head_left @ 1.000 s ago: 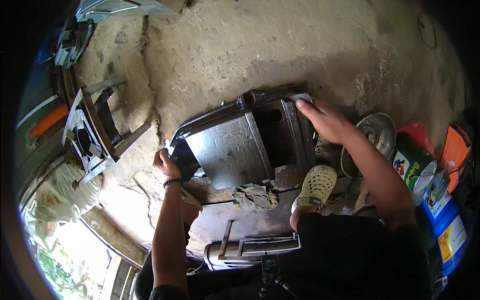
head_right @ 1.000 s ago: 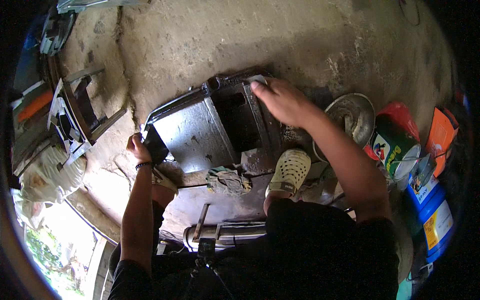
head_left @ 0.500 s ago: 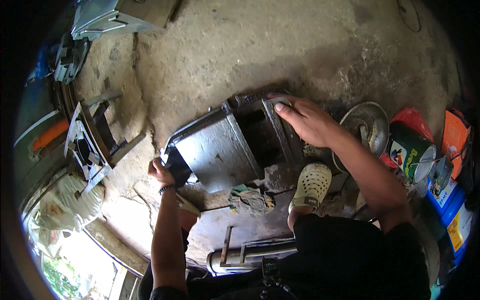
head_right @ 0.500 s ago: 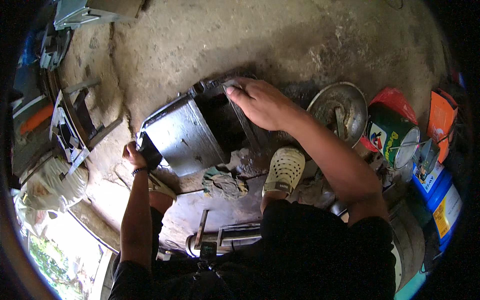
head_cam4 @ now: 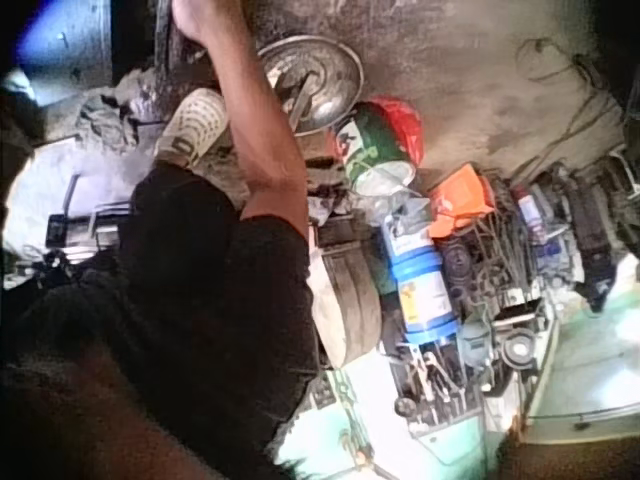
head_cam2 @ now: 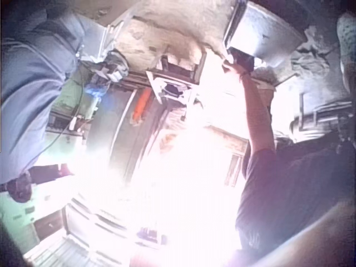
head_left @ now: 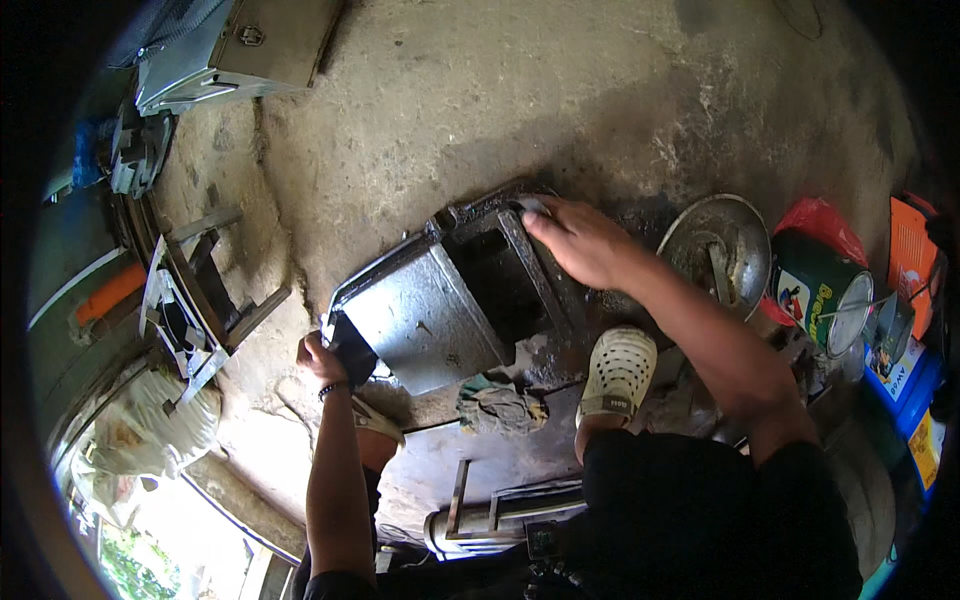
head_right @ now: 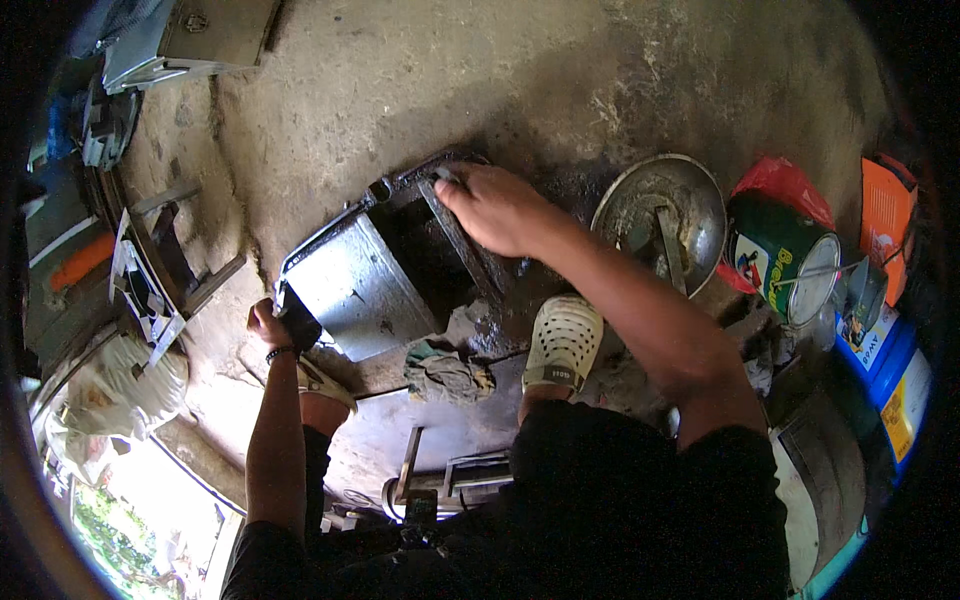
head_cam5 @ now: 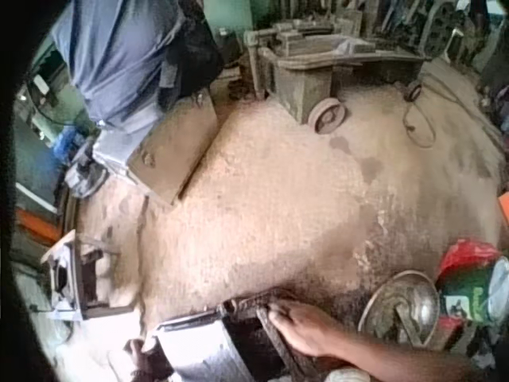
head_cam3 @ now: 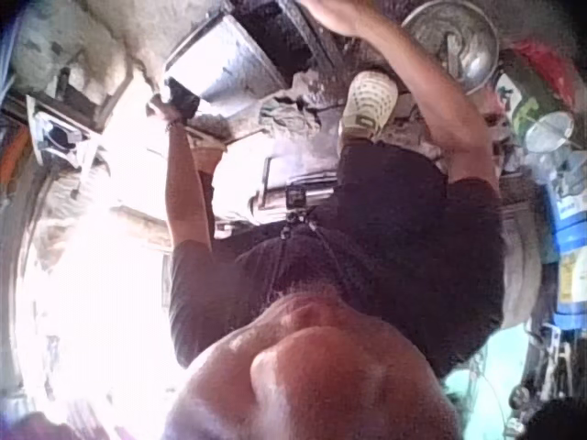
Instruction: The person sits on the floor and uses a metal scraper to remove debris from a rectangular metal part. They repeatedly scrape the surface and edges, occasionally adjusting the part's position.
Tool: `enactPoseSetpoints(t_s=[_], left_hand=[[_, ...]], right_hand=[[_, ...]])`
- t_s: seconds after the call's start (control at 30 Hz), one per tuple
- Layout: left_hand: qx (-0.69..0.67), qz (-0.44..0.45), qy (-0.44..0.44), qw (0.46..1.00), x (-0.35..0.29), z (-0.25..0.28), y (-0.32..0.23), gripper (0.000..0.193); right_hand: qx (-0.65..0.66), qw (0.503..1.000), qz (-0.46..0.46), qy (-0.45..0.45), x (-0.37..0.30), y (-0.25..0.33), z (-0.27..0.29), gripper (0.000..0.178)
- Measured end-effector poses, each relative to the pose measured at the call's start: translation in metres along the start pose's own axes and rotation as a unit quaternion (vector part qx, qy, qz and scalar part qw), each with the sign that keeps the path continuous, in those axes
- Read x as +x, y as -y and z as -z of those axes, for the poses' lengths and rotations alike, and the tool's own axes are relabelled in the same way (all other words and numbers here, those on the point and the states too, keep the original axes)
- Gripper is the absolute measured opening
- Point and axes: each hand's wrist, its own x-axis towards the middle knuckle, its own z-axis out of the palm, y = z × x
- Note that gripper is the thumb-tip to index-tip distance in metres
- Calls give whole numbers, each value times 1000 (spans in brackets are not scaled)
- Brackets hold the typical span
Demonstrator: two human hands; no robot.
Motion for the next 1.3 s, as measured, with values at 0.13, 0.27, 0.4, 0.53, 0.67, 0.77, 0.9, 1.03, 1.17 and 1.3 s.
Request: enactPoseSetpoints(t_s=[0.13, 0.27, 0.4, 0.53, 0.67, 0.77, 0.9, 1.03, 1.17, 1.3], left_hand=[[33, -7, -10, 999, 2, -2, -1, 49], [4, -25, -2, 1000, 1, 1, -1, 46], [3, -35, -5, 999, 1, 2, 1, 46], [-33, -20, -9, 999, 3, -2, 0, 45], [-21, -4, -24, 999, 3, -6, 1, 44], [-18, -15, -17, 1000, 8, -5, 2, 48], [129, 70, -61, 987, 9, -4, 2, 48], [101, 81, -18, 991, 13, -6, 4, 48], [-40, 25, -27, 999, 19, -15, 21, 49], [-94, -18, -25, 995, 24, -13, 35, 47]], right_hand=[[10, 992, -90, 87, 1, -18, 6, 57], [42, 996, -46, 58, -7, -23, 5, 55], [137, 983, 38, -120, -43, -5, -10, 44], [272, 944, 129, -132, -69, 23, -31, 38], [242, 947, 212, 1, -76, 52, -81, 28], [202, 972, 110, -50, -76, 59, -122, 50], [-7, 956, 253, -147, -105, 10, -107, 59], [-51, 961, 78, -260, -152, -78, -26, 39], [-310, 894, -181, -268, -205, -149, 32, 47], [-370, 862, -300, -173, -225, -195, 29, 48]])
